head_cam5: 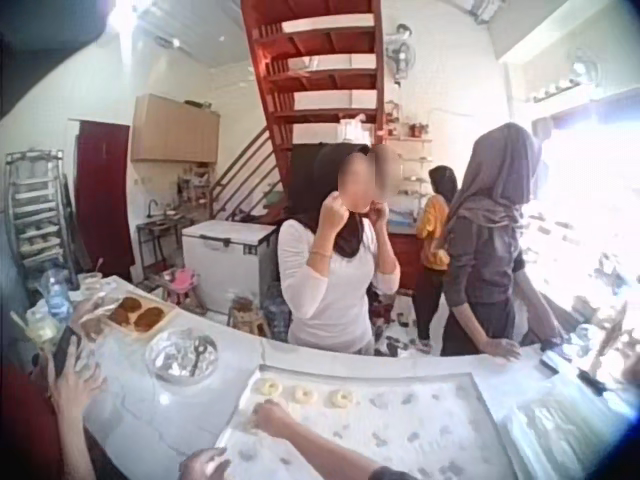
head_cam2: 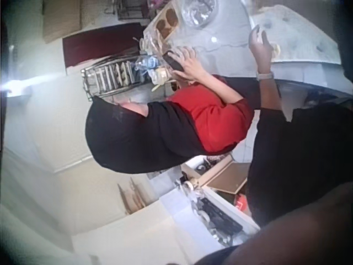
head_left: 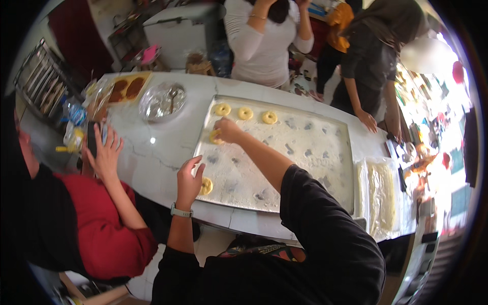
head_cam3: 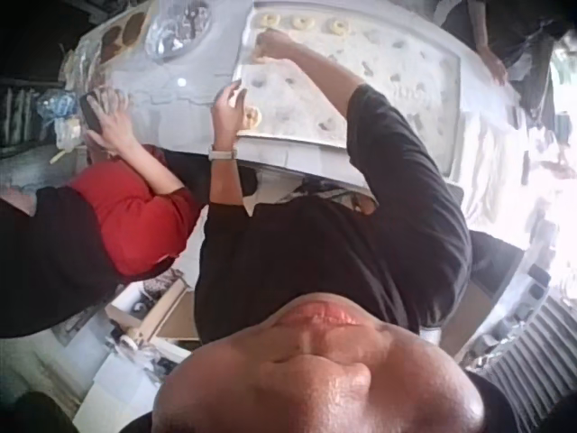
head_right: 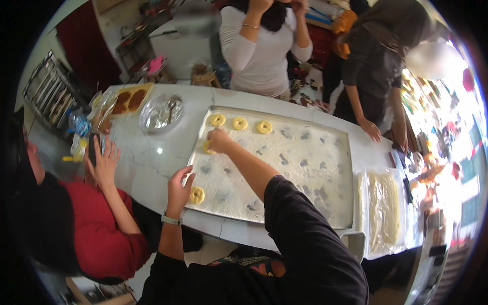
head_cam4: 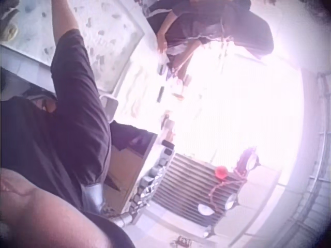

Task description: The person prepares doughnuts by picking up dough pieces, shaping them into rings, and placing them on a floured tray before covering the tray with plastic wrap.

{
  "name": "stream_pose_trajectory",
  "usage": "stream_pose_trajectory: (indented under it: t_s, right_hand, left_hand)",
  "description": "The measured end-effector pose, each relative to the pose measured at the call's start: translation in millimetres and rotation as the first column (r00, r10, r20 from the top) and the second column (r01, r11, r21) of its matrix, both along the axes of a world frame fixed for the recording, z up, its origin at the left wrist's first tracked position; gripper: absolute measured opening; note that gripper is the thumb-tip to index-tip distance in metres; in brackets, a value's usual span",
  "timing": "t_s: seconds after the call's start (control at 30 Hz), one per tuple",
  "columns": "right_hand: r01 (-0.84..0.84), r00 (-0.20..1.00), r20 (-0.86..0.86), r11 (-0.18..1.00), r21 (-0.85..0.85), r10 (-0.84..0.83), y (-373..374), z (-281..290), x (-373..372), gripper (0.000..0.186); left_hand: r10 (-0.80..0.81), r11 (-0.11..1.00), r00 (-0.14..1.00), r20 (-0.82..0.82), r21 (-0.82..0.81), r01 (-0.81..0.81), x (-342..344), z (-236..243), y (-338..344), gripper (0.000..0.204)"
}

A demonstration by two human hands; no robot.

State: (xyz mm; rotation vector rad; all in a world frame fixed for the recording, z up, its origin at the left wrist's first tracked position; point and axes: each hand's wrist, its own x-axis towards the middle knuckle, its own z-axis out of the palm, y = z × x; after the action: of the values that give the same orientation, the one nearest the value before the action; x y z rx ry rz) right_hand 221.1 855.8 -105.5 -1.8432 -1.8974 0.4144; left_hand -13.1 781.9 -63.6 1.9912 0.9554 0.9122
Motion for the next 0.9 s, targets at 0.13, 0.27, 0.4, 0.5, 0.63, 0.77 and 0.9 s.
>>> stream_pose_trajectory:
  t_s: [0.13,0.27,0.4,0.5,0.63,0.77,0.9]
  right_hand:
    - [-0.114,0.951,-0.289,0.993,0.009,0.112,-33,44,-16,0.031]
    - [-0.207,0.863,-0.453,0.975,0.084,0.223,-111,131,-12,0.025]
    - [-0.076,0.904,-0.414,0.992,0.096,0.109,-186,174,27,0.026]
    - [0.108,0.870,-0.492,0.986,0.124,-0.033,-233,191,49,0.027]
    - [0.184,0.918,-0.388,0.952,0.246,-0.077,-300,190,66,0.028]
    - [0.298,0.867,-0.458,0.940,0.165,-0.195,-370,206,85,0.027]
    - [0.351,0.870,-0.453,0.888,0.295,-0.194,-423,200,92,0.028]
  left_hand:
    - [0.161,0.982,0.936,0.312,-0.149,-0.120,22,2,11,0.036]
    - [0.137,0.900,0.827,0.546,-0.417,0.126,51,42,-4,0.041]
    - [0.039,0.789,0.791,0.611,-0.505,0.351,94,76,-45,0.037]
    - [0.038,0.730,0.699,0.714,-0.497,0.469,128,86,-76,0.032]
    - [-0.077,0.548,0.636,0.768,-0.500,0.670,159,94,-121,0.028]
    - [-0.127,0.523,0.642,0.756,-0.499,0.691,186,105,-172,0.026]
    - [-0.257,0.455,0.601,0.757,-0.454,0.766,209,103,-212,0.022]
